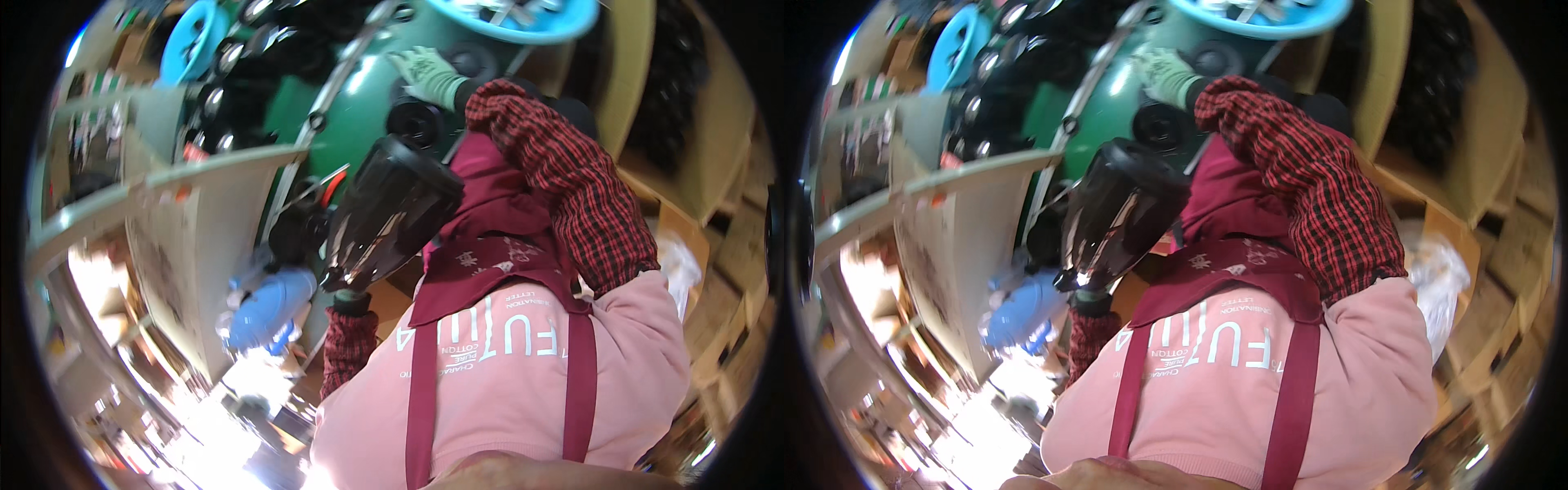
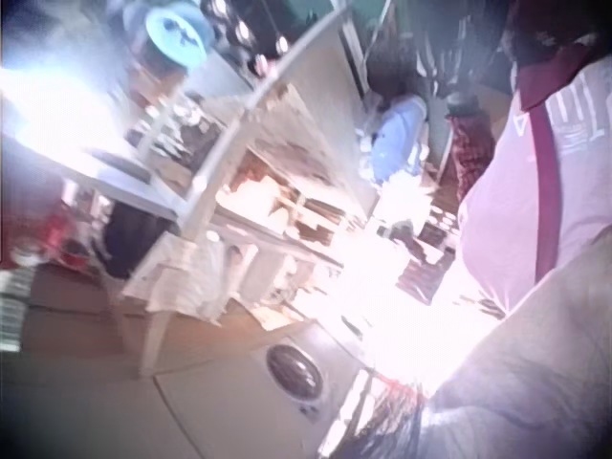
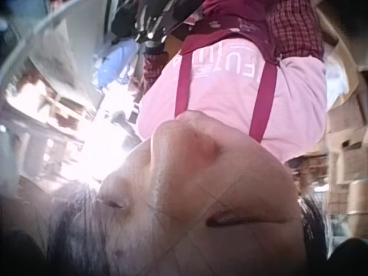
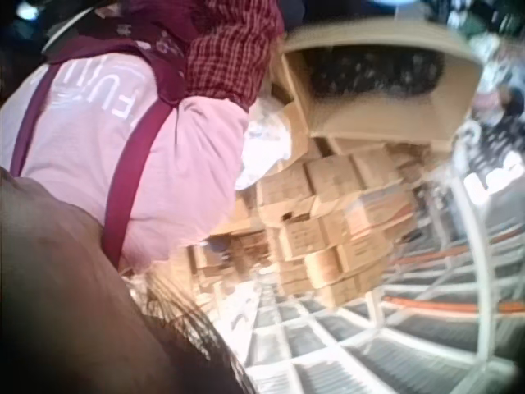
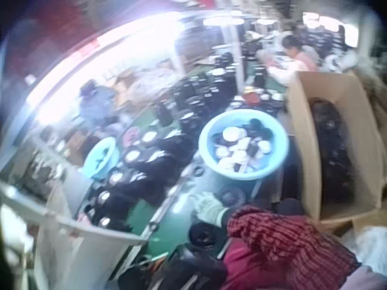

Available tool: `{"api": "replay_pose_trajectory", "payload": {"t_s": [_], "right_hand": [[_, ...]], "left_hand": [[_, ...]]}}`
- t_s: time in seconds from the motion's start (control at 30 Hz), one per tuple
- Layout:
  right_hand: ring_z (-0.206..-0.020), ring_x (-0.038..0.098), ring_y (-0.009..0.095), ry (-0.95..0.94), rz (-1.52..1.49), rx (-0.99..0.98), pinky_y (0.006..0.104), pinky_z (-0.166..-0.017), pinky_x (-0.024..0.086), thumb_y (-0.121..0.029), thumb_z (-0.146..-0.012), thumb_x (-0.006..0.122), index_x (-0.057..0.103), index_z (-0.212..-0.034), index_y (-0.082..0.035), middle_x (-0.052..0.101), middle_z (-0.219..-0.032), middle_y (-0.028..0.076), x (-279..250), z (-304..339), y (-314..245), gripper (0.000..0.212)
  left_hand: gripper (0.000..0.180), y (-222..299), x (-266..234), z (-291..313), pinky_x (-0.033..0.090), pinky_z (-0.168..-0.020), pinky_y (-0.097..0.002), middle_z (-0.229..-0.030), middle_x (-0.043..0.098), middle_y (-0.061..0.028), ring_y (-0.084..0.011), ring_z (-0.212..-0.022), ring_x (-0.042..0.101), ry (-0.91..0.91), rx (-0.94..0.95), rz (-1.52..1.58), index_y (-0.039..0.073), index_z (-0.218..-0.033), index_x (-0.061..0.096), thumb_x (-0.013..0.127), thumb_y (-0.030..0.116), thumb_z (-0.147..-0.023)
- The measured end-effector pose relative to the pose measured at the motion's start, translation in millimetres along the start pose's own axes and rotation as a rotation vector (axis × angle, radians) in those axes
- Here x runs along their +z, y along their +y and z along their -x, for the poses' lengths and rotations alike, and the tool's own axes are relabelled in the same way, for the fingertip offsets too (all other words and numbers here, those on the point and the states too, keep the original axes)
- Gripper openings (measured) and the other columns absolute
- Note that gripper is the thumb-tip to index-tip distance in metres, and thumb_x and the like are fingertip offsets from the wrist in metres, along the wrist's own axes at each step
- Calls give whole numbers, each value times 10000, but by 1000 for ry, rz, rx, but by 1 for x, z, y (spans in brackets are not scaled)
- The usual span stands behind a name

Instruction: The person repeatedly picks up black kettle bodies from a cardboard box, places them on a green workbench, inserts a white circular component into the base, and secures a black lid. The assembled kettles are then placed into a blue basin. The process is repeated continuously.

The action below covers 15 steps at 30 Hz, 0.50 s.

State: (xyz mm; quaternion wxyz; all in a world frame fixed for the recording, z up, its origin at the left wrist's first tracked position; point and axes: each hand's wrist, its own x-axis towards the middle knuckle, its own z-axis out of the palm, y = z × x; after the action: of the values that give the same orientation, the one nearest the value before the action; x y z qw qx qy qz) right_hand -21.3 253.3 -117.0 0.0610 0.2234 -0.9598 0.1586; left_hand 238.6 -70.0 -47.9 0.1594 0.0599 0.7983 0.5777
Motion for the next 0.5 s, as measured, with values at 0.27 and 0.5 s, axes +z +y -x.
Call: {"api": "replay_pose_trajectory", "payload": {"t_s": [0.27,0.5], "right_hand": [[-1218,568,371,-526,405,23,576,-1032,455,-162,-908,631,551,-1382,-132,570,-1268,163,46,-37,18,482],[-1255,560,377,-429,253,86,585,-995,477,-244,-868,733,571,-1334,-156,509,-1400,138,42,-24,20,501]], "left_hand": [[491,-39,62,41,540,-1038,-409,-1455,578,-145,-262,-1263,614,190,-49,1193,8,-1493,483,563,157,-1033],[407,-37,86,18,608,-948,-381,-1334,657,-140,-228,-1123,699,164,-119,1139,-20,-1414,552,531,135,-1038]]}}
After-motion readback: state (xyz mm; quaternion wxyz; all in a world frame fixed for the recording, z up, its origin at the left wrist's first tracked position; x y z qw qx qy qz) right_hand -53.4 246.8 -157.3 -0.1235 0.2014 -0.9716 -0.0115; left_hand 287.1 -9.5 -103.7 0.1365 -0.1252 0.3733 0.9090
